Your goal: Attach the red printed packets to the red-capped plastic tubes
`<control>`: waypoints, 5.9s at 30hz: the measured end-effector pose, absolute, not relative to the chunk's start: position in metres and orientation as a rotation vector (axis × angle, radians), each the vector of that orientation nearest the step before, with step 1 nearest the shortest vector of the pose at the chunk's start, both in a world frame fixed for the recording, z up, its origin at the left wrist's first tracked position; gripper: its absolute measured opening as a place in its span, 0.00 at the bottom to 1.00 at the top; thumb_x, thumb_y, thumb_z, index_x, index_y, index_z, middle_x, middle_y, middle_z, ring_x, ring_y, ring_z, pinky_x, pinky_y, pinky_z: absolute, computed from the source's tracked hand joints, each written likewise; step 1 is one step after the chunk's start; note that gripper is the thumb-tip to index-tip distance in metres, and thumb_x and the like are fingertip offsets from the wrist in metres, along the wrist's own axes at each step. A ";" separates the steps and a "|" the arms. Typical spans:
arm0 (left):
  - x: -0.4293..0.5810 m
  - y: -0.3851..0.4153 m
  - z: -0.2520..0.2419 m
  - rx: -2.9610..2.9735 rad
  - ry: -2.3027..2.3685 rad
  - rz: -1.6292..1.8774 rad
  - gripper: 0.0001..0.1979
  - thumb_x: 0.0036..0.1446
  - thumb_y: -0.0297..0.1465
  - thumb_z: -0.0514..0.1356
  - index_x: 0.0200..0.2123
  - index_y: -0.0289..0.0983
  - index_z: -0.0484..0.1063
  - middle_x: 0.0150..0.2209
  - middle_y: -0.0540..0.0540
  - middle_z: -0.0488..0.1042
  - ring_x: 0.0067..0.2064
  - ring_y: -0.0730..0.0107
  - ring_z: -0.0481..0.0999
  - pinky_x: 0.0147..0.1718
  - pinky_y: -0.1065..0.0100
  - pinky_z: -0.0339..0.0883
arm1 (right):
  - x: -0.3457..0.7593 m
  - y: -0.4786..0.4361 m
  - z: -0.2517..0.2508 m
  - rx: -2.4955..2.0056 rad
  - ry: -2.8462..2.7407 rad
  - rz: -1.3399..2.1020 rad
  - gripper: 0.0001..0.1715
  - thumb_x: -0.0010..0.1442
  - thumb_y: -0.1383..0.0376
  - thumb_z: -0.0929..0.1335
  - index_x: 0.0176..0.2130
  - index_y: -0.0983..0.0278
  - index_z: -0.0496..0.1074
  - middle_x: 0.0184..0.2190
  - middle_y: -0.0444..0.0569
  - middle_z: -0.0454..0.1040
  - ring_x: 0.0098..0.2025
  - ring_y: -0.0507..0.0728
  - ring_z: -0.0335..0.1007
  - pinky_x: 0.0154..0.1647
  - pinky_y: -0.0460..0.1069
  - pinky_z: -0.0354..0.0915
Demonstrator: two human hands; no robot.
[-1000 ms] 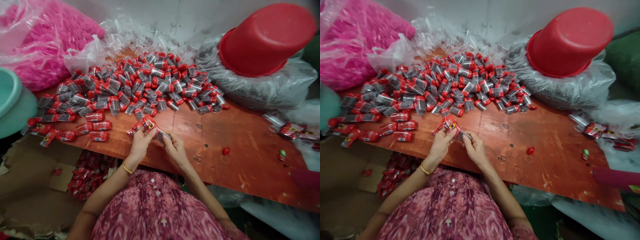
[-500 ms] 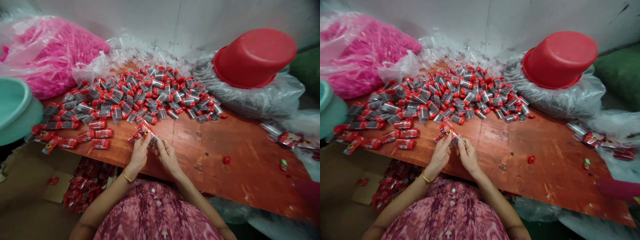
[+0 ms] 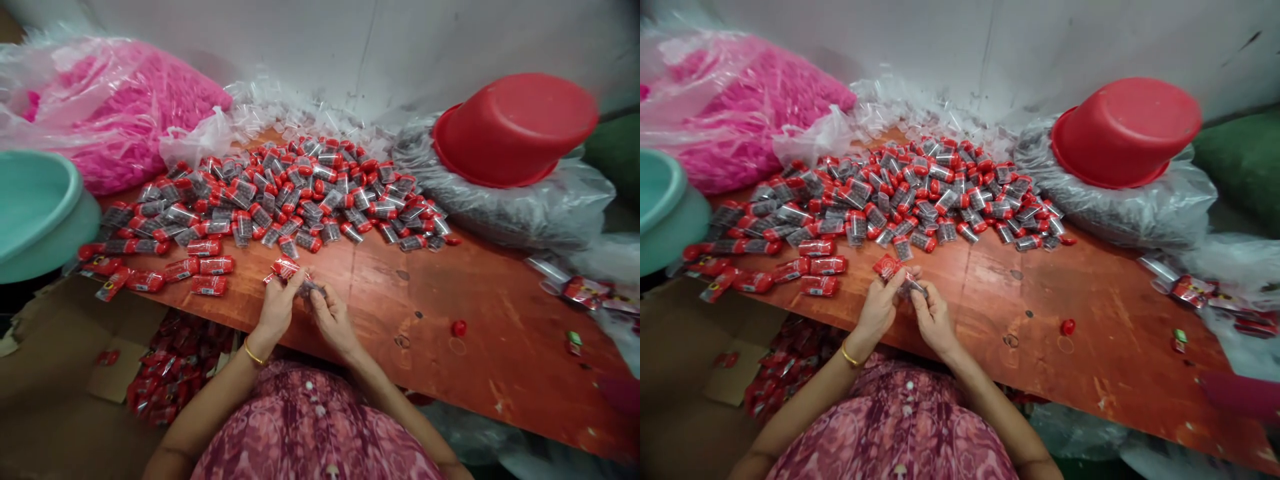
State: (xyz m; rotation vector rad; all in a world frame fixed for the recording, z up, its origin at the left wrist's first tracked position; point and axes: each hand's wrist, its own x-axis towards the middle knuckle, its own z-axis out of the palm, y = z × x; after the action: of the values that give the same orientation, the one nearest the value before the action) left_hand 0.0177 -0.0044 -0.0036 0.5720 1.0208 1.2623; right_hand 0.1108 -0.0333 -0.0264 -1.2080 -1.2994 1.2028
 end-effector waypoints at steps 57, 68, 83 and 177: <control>-0.092 -0.006 -0.017 2.375 1.889 0.651 0.21 0.60 0.40 0.51 0.52 0.37 0.69 0.60 0.35 0.61 0.64 0.51 0.55 0.60 0.45 0.47 | 0.158 0.015 -0.041 -1.585 -2.250 -0.071 0.23 0.62 0.61 0.61 0.54 0.69 0.65 0.52 0.61 0.67 0.51 0.64 0.61 0.48 0.57 0.59; -0.023 0.043 -0.030 2.272 1.854 0.382 0.10 0.55 0.37 0.59 0.35 0.43 0.79 0.54 0.43 0.71 0.62 0.48 0.59 0.58 0.41 0.48 | 0.167 0.004 -0.048 -1.342 -2.097 0.155 0.12 0.61 0.65 0.63 0.43 0.65 0.72 0.42 0.53 0.75 0.43 0.59 0.66 0.44 0.54 0.62; -0.026 0.048 -0.048 2.185 1.854 0.674 0.20 0.62 0.34 0.46 0.51 0.32 0.68 0.57 0.35 0.66 0.65 0.52 0.53 0.60 0.45 0.47 | 0.115 0.039 -0.035 -1.726 -2.312 0.199 0.18 0.62 0.56 0.63 0.43 0.62 0.74 0.37 0.54 0.74 0.39 0.60 0.64 0.35 0.53 0.50; -0.015 0.019 0.008 0.259 1.259 1.066 0.23 0.22 0.42 0.73 0.20 0.34 0.71 0.17 0.51 0.74 0.20 0.77 0.72 0.20 0.77 0.62 | 0.195 0.023 -0.052 -1.654 -2.279 0.152 0.18 0.59 0.58 0.65 0.45 0.66 0.68 0.42 0.58 0.74 0.43 0.64 0.67 0.41 0.56 0.60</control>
State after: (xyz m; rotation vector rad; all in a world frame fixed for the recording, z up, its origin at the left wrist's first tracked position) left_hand -0.0153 0.0186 0.0077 0.2592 1.2594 1.0661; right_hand 0.1950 0.0233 -0.0515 -1.6539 -2.2790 0.1517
